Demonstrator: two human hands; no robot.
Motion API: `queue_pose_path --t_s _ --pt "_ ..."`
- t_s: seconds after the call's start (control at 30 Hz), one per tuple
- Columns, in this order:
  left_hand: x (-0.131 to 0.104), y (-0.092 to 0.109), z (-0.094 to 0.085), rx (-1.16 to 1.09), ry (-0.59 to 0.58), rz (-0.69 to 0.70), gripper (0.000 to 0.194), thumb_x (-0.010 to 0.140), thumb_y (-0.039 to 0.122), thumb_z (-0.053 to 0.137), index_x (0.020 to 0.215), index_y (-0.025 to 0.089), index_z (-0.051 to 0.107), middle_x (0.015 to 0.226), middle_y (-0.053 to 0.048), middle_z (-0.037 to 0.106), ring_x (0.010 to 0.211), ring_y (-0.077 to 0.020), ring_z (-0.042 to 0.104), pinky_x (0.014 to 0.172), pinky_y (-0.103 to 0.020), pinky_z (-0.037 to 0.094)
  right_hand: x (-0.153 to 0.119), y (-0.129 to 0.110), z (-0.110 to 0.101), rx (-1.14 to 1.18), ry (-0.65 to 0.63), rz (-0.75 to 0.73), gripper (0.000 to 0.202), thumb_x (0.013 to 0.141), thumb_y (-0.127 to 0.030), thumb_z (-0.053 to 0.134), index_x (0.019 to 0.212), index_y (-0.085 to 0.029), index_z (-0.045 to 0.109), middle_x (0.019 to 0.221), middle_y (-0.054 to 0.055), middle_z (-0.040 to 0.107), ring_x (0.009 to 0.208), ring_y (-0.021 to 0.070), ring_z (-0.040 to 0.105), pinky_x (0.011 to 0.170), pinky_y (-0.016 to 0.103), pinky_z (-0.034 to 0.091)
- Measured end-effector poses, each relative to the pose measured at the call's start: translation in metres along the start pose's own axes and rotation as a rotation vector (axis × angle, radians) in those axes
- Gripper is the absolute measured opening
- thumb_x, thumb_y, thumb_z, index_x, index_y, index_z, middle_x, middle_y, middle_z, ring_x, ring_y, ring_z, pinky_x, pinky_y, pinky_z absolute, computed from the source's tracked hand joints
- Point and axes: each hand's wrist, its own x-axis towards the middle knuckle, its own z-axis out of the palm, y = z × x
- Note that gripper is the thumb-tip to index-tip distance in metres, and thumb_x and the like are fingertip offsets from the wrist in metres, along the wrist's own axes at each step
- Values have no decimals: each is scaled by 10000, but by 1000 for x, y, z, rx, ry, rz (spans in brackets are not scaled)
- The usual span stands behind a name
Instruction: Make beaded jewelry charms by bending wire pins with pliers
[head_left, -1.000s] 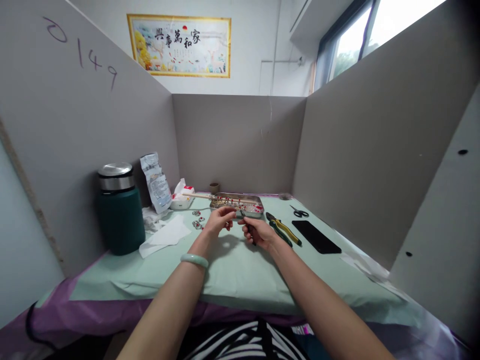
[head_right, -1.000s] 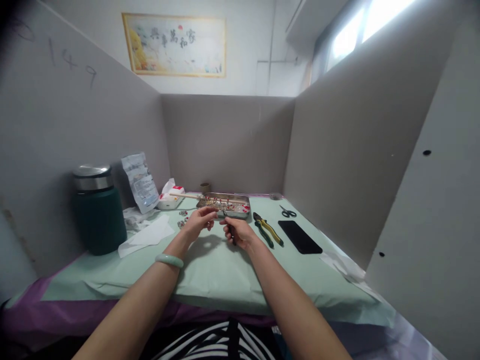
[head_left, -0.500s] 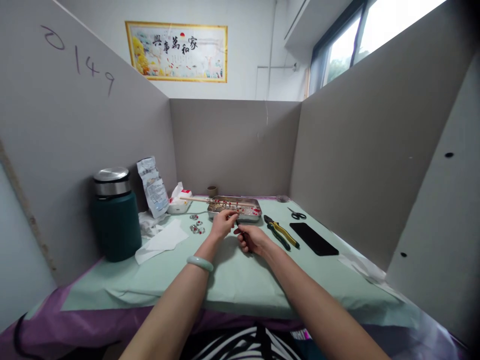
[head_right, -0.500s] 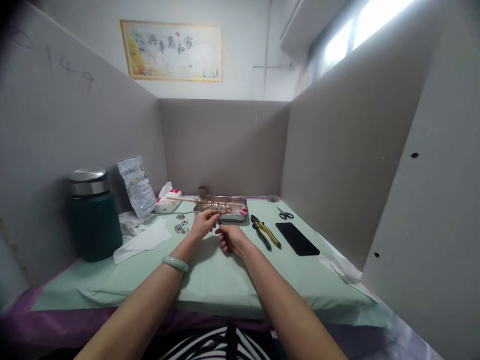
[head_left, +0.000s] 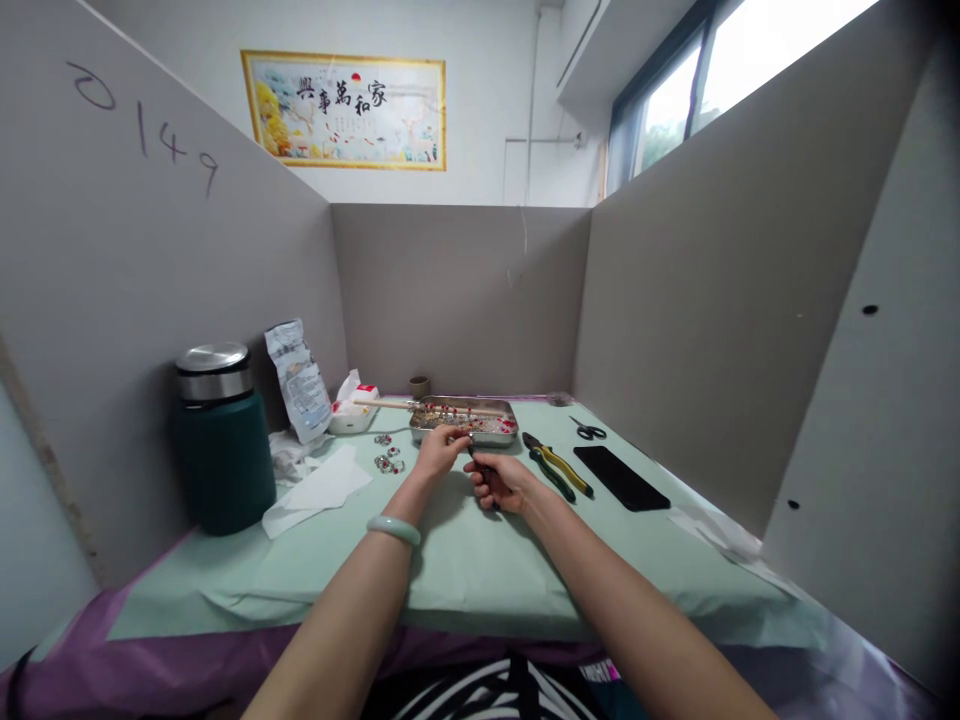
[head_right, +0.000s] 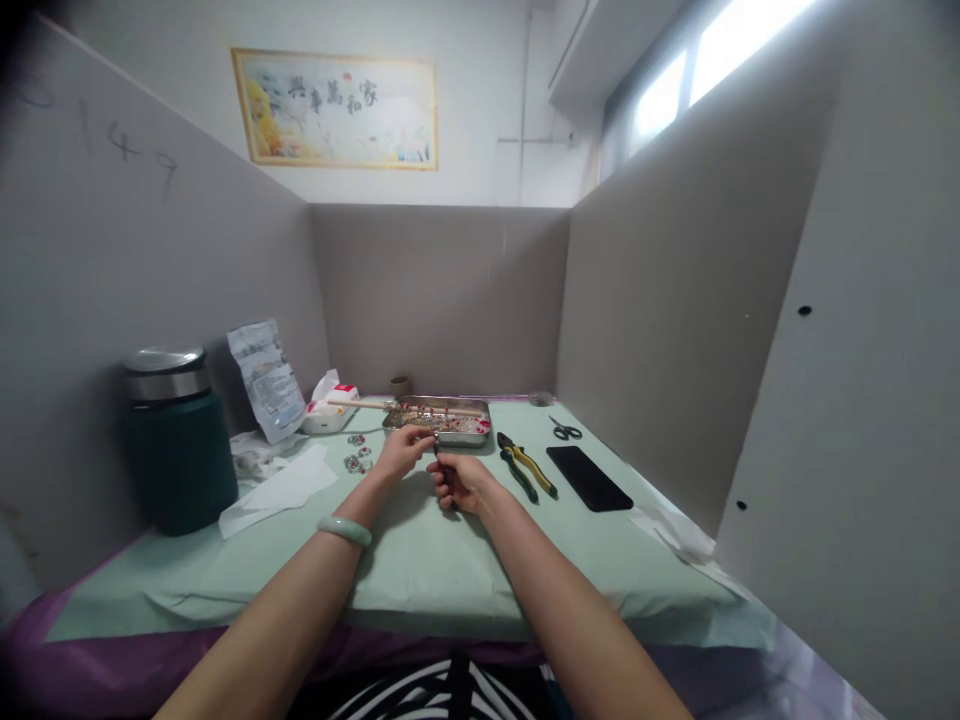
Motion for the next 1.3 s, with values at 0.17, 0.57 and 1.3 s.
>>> queue_pose_path --t_s 0.17,0.57,1.3 --pt "3 -2 -4 36 -74 -78 175 738 272 613 809 129 685 445 43 472 395 -82 394 413 -200 293 0 -1 -1 -25 -19 -16 209 884 -355 423 806 -174 494 543 -50 408 408 74 332 413 182 252" --pt "-8 2 -8 -399 -244 -417 271 824 402 587 840 134 552 736 -55 628 454 -67 496 390 -188 378 2 9 7 -1168 834 -601 232 872 -337 478 722 -198 588 713 92 637 727 204 582 620 279 338" --pt "-6 4 -34 -610 -472 -588 198 768 242 598 676 164 441 464 62 398 323 -16 202 311 -150 123 -8 7 2 -1368 600 -854 229 884 -323 458 803 -203 636 809 72 650 748 189 552 685 282 355"
